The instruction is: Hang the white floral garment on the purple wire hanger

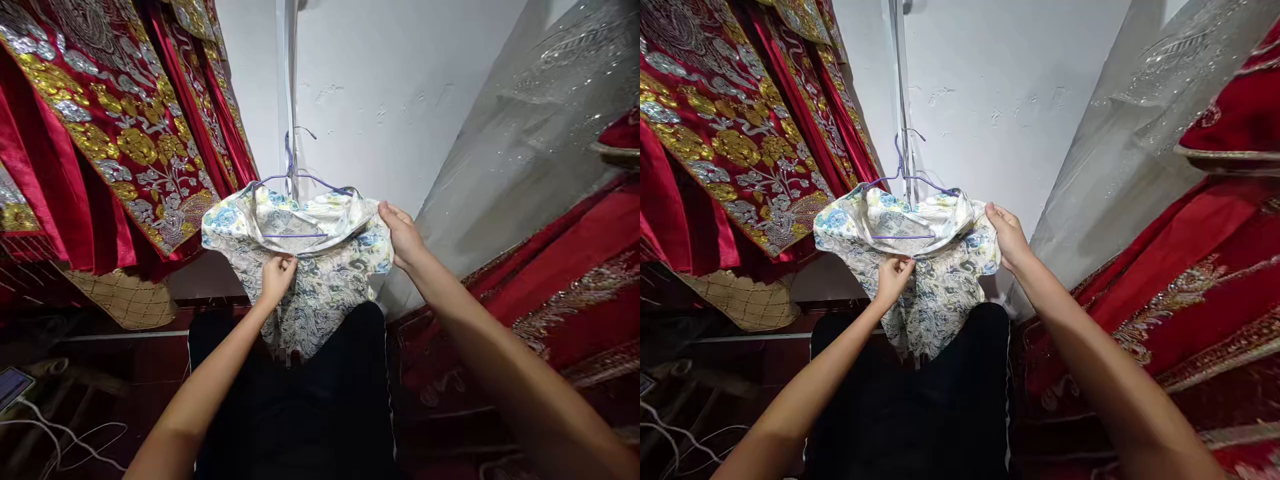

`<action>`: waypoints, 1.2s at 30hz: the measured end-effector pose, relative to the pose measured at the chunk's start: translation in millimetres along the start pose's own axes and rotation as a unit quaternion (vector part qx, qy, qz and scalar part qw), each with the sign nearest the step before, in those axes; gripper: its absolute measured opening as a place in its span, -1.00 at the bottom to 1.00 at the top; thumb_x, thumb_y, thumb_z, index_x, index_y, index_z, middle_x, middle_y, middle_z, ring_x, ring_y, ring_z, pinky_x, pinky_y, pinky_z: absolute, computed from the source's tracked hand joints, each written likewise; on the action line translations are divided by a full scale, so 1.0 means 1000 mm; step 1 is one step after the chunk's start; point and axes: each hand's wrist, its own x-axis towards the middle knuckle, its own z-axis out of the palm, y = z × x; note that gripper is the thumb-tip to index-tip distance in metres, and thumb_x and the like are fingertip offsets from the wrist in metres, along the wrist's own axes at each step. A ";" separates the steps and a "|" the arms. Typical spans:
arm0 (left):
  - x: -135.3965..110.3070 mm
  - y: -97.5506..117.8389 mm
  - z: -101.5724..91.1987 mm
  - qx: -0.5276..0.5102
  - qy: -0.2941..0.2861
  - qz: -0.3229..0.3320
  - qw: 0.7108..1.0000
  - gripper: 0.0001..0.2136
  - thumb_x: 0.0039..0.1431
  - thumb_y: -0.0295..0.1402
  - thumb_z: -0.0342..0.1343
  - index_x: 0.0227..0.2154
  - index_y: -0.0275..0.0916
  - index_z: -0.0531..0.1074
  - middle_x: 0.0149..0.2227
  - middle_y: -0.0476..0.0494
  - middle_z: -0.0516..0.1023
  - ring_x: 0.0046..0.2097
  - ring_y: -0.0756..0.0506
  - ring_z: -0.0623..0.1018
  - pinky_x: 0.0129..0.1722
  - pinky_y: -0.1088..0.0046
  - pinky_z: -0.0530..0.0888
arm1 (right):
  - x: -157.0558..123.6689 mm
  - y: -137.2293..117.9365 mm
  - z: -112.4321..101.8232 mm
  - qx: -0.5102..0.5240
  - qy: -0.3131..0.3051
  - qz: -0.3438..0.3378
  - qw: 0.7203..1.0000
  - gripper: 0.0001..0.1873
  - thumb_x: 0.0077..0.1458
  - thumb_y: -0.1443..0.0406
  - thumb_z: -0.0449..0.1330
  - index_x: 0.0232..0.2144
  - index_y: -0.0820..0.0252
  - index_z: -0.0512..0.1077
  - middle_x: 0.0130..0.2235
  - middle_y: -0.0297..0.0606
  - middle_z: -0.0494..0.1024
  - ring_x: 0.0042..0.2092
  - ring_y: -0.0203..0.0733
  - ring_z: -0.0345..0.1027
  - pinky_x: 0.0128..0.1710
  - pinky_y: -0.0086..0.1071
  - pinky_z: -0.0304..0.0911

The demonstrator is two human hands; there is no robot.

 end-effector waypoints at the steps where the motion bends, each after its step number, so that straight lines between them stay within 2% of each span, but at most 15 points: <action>1: -0.002 0.000 0.000 -0.004 -0.006 -0.001 1.000 -0.66 0.05 -0.14 0.24 -0.63 -0.23 0.31 -0.59 -0.01 0.35 -0.49 -0.02 0.35 -0.39 0.47 0.25 | 0.002 0.003 -0.001 0.003 -0.007 0.008 1.000 -0.54 -0.08 -0.04 0.40 -0.31 0.18 0.50 -0.42 -0.27 0.56 -0.28 -0.07 0.51 -0.25 -0.24 0.45; 5: -0.018 -0.002 -0.003 -0.040 -0.039 -0.010 0.998 -0.75 0.08 -0.15 0.21 -0.48 -0.25 0.46 -0.58 0.02 0.35 -0.52 0.00 0.32 -0.46 0.51 0.21 | 0.010 0.016 -0.006 -0.023 -0.012 0.004 1.000 -0.52 -0.02 -0.10 0.32 -0.29 0.16 0.48 -0.35 -0.22 0.57 -0.19 -0.02 0.49 -0.21 -0.18 0.44; 7: -0.031 -0.003 -0.005 -0.068 -0.057 -0.021 0.996 -0.75 0.08 -0.15 0.21 -0.44 -0.27 0.49 -0.57 0.02 0.36 -0.53 0.02 0.30 -0.49 0.52 0.19 | 0.012 0.023 -0.007 -0.068 0.008 -0.029 0.997 -0.55 0.07 -0.09 0.24 -0.27 0.17 0.48 -0.29 -0.19 0.57 -0.12 0.01 0.46 -0.14 -0.12 0.41; 9: -0.045 -0.002 -0.008 -0.095 -0.070 -0.037 0.992 -0.74 0.07 -0.16 0.23 -0.46 -0.28 0.50 -0.55 -0.01 0.40 -0.52 0.03 0.32 -0.50 0.52 0.19 | 0.006 0.032 -0.005 -0.148 0.076 -0.114 0.979 -0.63 0.13 0.00 0.21 -0.22 0.17 0.47 -0.17 -0.16 0.55 -0.02 0.01 0.41 -0.01 -0.07 0.34; 12: -0.065 0.003 -0.010 -0.132 -0.077 -0.064 0.986 -0.74 0.07 -0.16 0.25 -0.45 -0.30 0.51 -0.51 -0.06 0.47 -0.48 0.01 0.39 -0.48 0.52 0.25 | -0.028 0.057 0.005 -0.238 0.216 -0.256 0.912 -0.69 0.12 0.20 0.21 -0.07 0.16 0.43 0.01 -0.14 0.46 0.12 -0.03 0.30 0.16 -0.07 0.18; 13: -0.070 0.006 -0.011 -0.140 -0.077 -0.070 0.985 -0.74 0.08 -0.16 0.25 -0.45 -0.30 0.51 -0.51 -0.07 0.47 -0.49 0.01 0.39 -0.48 0.52 0.25 | -0.046 0.070 0.012 -0.240 0.243 -0.272 0.900 -0.68 0.13 0.25 0.19 -0.05 0.16 0.42 0.02 -0.13 0.45 0.11 -0.04 0.30 0.15 -0.09 0.18; 14: -0.075 0.010 -0.010 -0.149 -0.075 -0.078 0.983 -0.74 0.09 -0.16 0.24 -0.45 -0.30 0.51 -0.53 -0.05 0.46 -0.51 0.03 0.37 -0.50 0.53 0.24 | -0.066 0.085 0.019 -0.224 0.258 -0.260 0.903 -0.74 0.13 0.27 0.16 -0.10 0.17 0.43 -0.06 -0.14 0.48 0.03 -0.06 0.35 0.08 -0.11 0.24; 15: -0.078 0.015 -0.010 -0.162 -0.072 -0.089 0.980 -0.74 0.09 -0.16 0.25 -0.46 -0.30 0.51 -0.56 -0.03 0.43 -0.54 0.05 0.33 -0.52 0.54 0.21 | -0.087 0.101 0.027 -0.215 0.244 -0.221 0.919 -0.79 0.13 0.27 0.16 -0.16 0.18 0.43 -0.14 -0.16 0.50 -0.07 -0.08 0.39 0.00 -0.14 0.29; 17: -0.082 0.027 -0.008 -0.198 -0.071 -0.121 0.970 -0.75 0.06 -0.18 0.27 -0.49 -0.30 0.49 -0.62 0.03 0.35 -0.60 0.09 0.24 -0.56 0.55 0.14 | -0.124 0.131 0.044 -0.218 0.159 -0.118 0.956 -0.79 0.08 0.27 0.18 -0.20 0.19 0.44 -0.20 -0.16 0.52 -0.18 -0.08 0.42 -0.12 -0.18 0.33; 19: -0.084 0.039 -0.006 -0.243 -0.079 -0.154 0.955 -0.75 0.02 -0.22 0.32 -0.53 -0.31 0.48 -0.66 0.07 0.29 -0.62 0.12 0.17 -0.58 0.56 0.09 | -0.149 0.152 0.059 -0.227 0.071 -0.068 0.969 -0.72 0.05 0.27 0.21 -0.15 0.18 0.45 -0.15 -0.13 0.56 -0.13 -0.04 0.44 -0.10 -0.18 0.34; 21: -0.083 0.050 -0.002 -0.277 -0.091 -0.169 0.942 -0.75 -0.02 -0.24 0.35 -0.55 -0.33 0.47 -0.68 0.08 0.27 -0.63 0.14 0.14 -0.59 0.56 0.06 | -0.159 0.159 0.071 -0.230 0.031 -0.048 0.972 -0.74 0.08 0.25 0.20 -0.15 0.16 0.47 -0.17 -0.15 0.58 -0.15 -0.05 0.45 -0.13 -0.21 0.34; 23: -0.079 0.061 0.000 -0.302 -0.096 -0.171 0.933 -0.74 -0.03 -0.26 0.36 -0.57 -0.33 0.46 -0.69 0.10 0.24 -0.64 0.15 0.12 -0.61 0.57 0.03 | -0.158 0.156 0.076 -0.230 0.032 -0.049 0.971 -0.84 0.13 0.23 0.16 -0.26 0.15 0.47 -0.30 -0.20 0.58 -0.26 -0.09 0.45 -0.22 -0.26 0.33; 26: -0.060 0.080 -0.001 -0.344 -0.087 -0.164 0.920 -0.72 -0.06 -0.28 0.37 -0.62 -0.33 0.40 -0.70 0.13 0.19 -0.66 0.17 0.09 -0.64 0.58 -0.02 | -0.153 0.149 0.076 -0.249 0.038 -0.070 0.965 -0.84 0.17 0.21 0.14 -0.40 0.14 0.43 -0.40 -0.26 0.54 -0.36 -0.14 0.41 -0.31 -0.30 0.28; 33: 0.027 0.151 -0.024 -0.420 -0.086 -0.121 0.895 -0.78 -0.08 -0.37 0.37 -0.53 -0.32 0.42 -0.68 0.20 0.16 -0.69 0.20 0.05 -0.71 0.61 -0.08 | -0.158 0.171 0.070 -0.287 0.002 -0.068 0.956 -0.75 0.18 0.11 0.16 -0.43 0.14 0.41 -0.47 -0.26 0.45 -0.40 -0.17 0.34 -0.51 -0.39 0.18; 36: 0.048 0.174 -0.031 -0.422 -0.083 -0.101 0.897 -0.79 -0.03 -0.38 0.34 -0.56 -0.29 0.39 -0.70 0.21 0.15 -0.70 0.19 0.03 -0.71 0.59 -0.07 | -0.159 0.180 0.070 -0.286 -0.026 -0.079 0.955 -0.75 0.19 0.12 0.15 -0.45 0.14 0.40 -0.46 -0.25 0.44 -0.38 -0.16 0.34 -0.54 -0.41 0.13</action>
